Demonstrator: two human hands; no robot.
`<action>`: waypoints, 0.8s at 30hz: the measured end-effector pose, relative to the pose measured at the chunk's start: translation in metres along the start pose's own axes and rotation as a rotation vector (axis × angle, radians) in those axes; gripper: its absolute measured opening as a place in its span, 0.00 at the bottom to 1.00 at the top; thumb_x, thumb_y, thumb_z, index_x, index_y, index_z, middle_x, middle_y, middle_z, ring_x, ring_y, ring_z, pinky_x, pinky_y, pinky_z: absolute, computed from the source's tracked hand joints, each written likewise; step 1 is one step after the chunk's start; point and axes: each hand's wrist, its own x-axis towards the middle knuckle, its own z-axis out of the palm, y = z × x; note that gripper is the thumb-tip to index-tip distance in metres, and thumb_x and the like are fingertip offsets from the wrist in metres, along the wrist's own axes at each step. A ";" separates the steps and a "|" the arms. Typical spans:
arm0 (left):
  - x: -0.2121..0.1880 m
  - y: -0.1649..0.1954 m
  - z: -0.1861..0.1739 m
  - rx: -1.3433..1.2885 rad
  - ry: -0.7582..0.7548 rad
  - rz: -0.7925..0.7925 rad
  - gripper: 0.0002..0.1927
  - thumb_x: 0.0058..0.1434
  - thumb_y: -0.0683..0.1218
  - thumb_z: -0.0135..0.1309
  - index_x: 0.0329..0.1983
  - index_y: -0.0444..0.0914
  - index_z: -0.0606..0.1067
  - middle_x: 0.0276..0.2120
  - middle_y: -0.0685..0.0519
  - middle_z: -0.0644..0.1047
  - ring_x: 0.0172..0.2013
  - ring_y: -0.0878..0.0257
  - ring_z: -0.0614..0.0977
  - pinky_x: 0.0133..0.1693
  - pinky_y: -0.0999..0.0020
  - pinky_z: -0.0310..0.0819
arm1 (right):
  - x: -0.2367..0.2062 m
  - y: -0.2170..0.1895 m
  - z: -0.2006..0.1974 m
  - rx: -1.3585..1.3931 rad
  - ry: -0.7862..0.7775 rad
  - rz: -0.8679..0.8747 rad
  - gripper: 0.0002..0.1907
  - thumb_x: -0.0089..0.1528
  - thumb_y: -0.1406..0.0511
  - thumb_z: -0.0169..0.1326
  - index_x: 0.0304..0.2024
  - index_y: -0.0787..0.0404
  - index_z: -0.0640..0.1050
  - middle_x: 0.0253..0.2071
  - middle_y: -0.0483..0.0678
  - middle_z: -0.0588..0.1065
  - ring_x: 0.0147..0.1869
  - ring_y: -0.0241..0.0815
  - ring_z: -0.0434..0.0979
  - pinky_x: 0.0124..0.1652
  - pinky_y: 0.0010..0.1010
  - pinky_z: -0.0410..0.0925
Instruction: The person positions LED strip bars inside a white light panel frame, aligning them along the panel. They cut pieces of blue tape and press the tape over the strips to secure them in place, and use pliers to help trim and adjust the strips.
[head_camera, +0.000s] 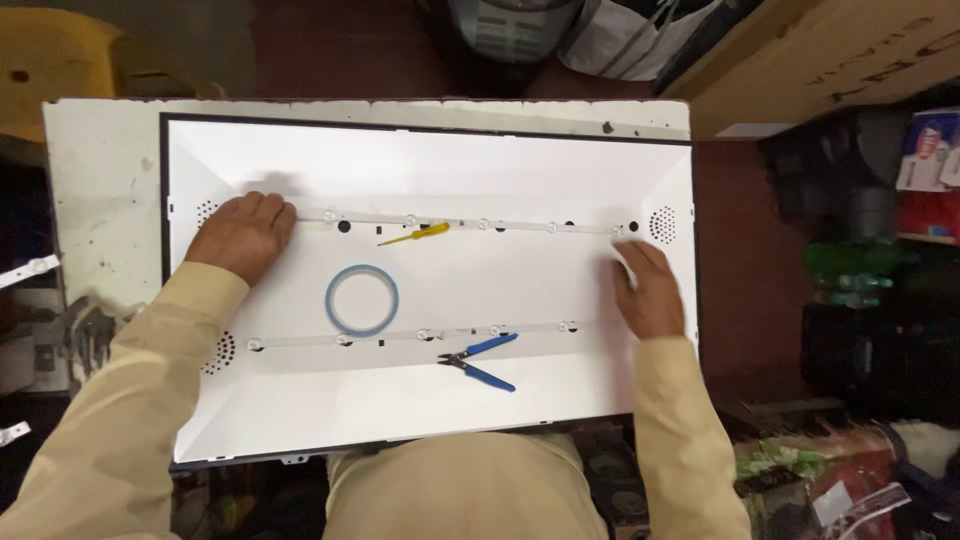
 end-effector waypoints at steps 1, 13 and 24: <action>0.000 0.001 -0.001 -0.009 -0.008 -0.006 0.18 0.56 0.37 0.53 0.51 0.32 0.77 0.48 0.46 0.78 0.51 0.52 0.80 0.54 0.61 0.77 | 0.014 -0.009 0.009 -0.004 0.015 -0.131 0.19 0.62 0.73 0.59 0.57 0.66 0.80 0.58 0.60 0.75 0.61 0.59 0.74 0.57 0.43 0.70; 0.012 0.010 -0.003 -0.044 0.040 -0.080 0.09 0.56 0.38 0.53 0.41 0.33 0.77 0.42 0.46 0.78 0.46 0.52 0.79 0.49 0.62 0.79 | 0.070 -0.010 0.020 -0.197 -0.128 -0.439 0.06 0.64 0.69 0.57 0.43 0.64 0.77 0.49 0.52 0.73 0.56 0.54 0.71 0.53 0.43 0.64; 0.016 0.011 -0.003 -0.086 -0.019 -0.158 0.16 0.56 0.38 0.53 0.48 0.36 0.77 0.42 0.48 0.77 0.45 0.53 0.78 0.49 0.60 0.74 | 0.077 -0.006 0.028 -0.316 -0.346 -0.308 0.06 0.67 0.72 0.52 0.47 0.61 0.76 0.46 0.50 0.72 0.55 0.50 0.70 0.55 0.42 0.62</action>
